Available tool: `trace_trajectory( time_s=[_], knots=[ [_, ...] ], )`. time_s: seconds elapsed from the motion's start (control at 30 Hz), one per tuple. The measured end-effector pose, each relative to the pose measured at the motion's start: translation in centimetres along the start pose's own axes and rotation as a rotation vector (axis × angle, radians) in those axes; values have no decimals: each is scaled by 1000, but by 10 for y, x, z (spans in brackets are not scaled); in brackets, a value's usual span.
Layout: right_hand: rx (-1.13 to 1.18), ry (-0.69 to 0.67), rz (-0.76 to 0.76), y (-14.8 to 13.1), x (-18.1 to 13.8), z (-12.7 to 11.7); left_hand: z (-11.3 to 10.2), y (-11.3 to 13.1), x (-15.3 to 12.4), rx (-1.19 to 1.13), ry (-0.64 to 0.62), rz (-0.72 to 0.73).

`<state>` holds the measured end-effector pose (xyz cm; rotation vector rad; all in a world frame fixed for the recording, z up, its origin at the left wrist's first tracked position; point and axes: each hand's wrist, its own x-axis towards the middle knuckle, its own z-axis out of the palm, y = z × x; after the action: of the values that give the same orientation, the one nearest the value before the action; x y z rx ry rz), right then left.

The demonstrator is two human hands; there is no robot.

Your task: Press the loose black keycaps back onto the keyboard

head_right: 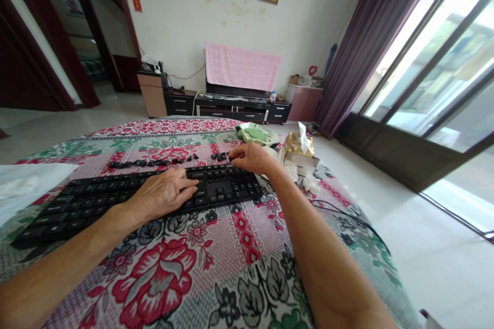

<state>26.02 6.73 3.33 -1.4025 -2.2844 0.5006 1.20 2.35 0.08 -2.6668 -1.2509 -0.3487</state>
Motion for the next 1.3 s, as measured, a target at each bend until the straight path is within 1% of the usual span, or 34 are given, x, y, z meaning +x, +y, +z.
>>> trace_trajectory(
  time_s=[0.13, 0.23, 0.37, 0.47, 0.57, 0.67, 0.8, 0.9, 1.0, 1.3],
  knots=[
    [-17, 3, 25, 4, 0, -2, -1, 1, -1, 33, -11, 12],
    [-20, 1, -3, 6, 0, -2, -1, 0, -1, 36, -14, 10],
    [-20, -44, -46, 7, 2, 0, -3, 0, -1, 31, -30, 7],
    [5, -74, -49, 9, 3, 2, -3, 0, -2, 24, -41, -4],
    [13, -50, -23, 13, 3, 1, -3, 1, -3, 11, -42, -15],
    [-5, -10, 46, 17, 3, -1, -4, 2, -3, -11, -55, -30],
    [-72, 57, 231, 18, 0, -5, -4, 0, -4, -54, -59, -23],
    [-89, 57, 310, 17, -2, -3, -6, -2, -6, -92, -91, -9],
    [-51, 33, 308, 18, -2, 1, -8, -3, -7, -103, -131, 4],
    [9, 29, 248, 26, -2, 6, -11, -8, -5, -111, -201, 25]
  ],
)
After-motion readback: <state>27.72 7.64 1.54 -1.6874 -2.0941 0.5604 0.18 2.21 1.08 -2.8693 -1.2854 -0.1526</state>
